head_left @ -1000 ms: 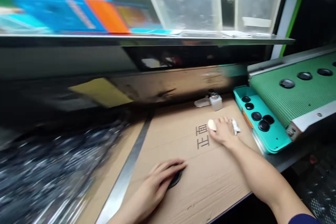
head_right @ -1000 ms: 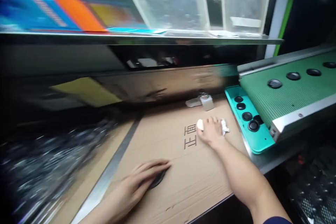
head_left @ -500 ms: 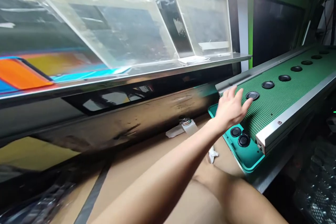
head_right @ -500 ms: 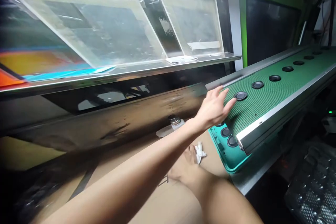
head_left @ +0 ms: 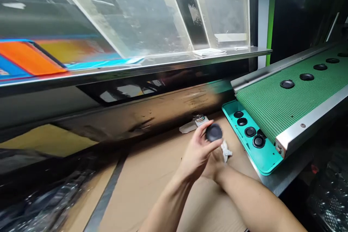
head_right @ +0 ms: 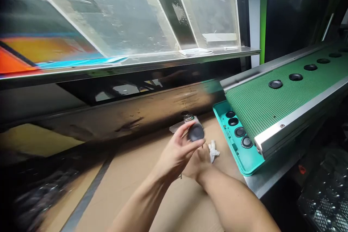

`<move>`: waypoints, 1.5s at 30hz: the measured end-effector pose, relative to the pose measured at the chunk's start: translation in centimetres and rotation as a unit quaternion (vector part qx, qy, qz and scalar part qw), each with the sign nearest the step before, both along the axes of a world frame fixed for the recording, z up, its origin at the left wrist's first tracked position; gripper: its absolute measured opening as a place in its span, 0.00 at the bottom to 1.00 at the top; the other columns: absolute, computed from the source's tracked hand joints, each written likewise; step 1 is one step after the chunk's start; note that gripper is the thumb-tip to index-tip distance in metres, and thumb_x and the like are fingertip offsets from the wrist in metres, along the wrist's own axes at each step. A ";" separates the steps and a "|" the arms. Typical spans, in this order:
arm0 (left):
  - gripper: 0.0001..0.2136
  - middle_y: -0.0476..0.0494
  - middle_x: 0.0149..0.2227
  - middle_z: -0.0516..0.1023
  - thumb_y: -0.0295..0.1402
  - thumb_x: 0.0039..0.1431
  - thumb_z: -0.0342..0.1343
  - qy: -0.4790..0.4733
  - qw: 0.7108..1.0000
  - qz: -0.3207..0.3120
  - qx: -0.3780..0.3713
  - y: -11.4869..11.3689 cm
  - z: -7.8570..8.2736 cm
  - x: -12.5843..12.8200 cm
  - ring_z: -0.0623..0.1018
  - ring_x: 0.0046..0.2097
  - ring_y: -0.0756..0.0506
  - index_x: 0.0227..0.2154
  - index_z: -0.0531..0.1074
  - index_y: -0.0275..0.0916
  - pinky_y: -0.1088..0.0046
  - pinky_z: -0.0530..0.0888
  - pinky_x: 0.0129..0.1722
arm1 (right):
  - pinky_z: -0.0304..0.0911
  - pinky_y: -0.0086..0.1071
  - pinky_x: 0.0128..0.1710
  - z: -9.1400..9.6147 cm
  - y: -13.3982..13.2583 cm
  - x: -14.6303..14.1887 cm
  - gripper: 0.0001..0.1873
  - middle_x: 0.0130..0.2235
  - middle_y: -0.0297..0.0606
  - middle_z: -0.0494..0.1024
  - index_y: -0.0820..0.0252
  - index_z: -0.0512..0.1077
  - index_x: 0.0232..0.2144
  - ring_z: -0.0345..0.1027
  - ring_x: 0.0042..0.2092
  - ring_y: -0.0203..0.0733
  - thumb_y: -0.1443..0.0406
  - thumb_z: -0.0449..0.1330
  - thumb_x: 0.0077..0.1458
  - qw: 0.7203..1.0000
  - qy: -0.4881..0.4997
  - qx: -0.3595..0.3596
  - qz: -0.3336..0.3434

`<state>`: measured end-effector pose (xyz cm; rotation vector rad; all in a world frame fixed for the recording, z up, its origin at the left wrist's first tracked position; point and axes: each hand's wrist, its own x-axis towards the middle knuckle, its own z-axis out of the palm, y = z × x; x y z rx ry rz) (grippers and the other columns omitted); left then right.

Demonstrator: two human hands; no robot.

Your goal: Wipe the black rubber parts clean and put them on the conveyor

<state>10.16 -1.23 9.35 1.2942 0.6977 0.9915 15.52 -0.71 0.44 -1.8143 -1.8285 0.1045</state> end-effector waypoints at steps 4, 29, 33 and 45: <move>0.38 0.45 0.49 0.76 0.28 0.35 0.75 -0.016 0.982 0.098 -0.161 -0.2 -6.3 -8.3 0.81 0.38 0.47 0.53 0.69 0.43 0.74 0.80 0.36 | 0.63 0.44 0.51 -1.2 -0.3 -0.1 0.19 0.49 0.45 0.77 0.57 0.75 0.48 0.66 0.51 0.52 0.58 0.64 0.55 0.998 -0.027 -0.054 0.026; 0.21 0.37 0.41 0.83 0.39 0.74 0.40 -0.329 0.867 0.055 -0.370 2.6 -8.7 -10.7 0.82 0.47 0.43 0.45 0.76 0.33 0.67 0.75 0.55 | 0.63 0.48 0.55 -1.3 -1.3 -5.8 0.21 0.54 0.52 0.74 0.62 0.75 0.55 0.63 0.53 0.53 0.63 0.55 0.63 0.985 0.018 0.162 0.059; 0.16 0.37 0.43 0.82 0.37 0.74 0.41 -0.326 0.856 0.067 -0.395 3.2 -9.3 -11.2 0.82 0.45 0.43 0.45 0.74 0.36 0.62 0.76 0.54 | 0.64 0.45 0.53 -2.0 -1.2 -6.2 0.21 0.52 0.50 0.76 0.60 0.75 0.55 0.64 0.49 0.51 0.62 0.53 0.65 0.988 -0.001 0.119 0.100; 0.17 0.37 0.36 0.82 0.33 0.72 0.42 -0.300 0.869 0.074 -0.386 3.3 -9.6 -11.3 0.82 0.38 0.44 0.35 0.74 0.34 0.66 0.78 0.48 | 0.62 0.45 0.52 -1.5 -1.7 -5.9 0.18 0.48 0.50 0.77 0.61 0.77 0.51 0.65 0.47 0.51 0.63 0.52 0.66 0.995 -0.027 0.073 0.068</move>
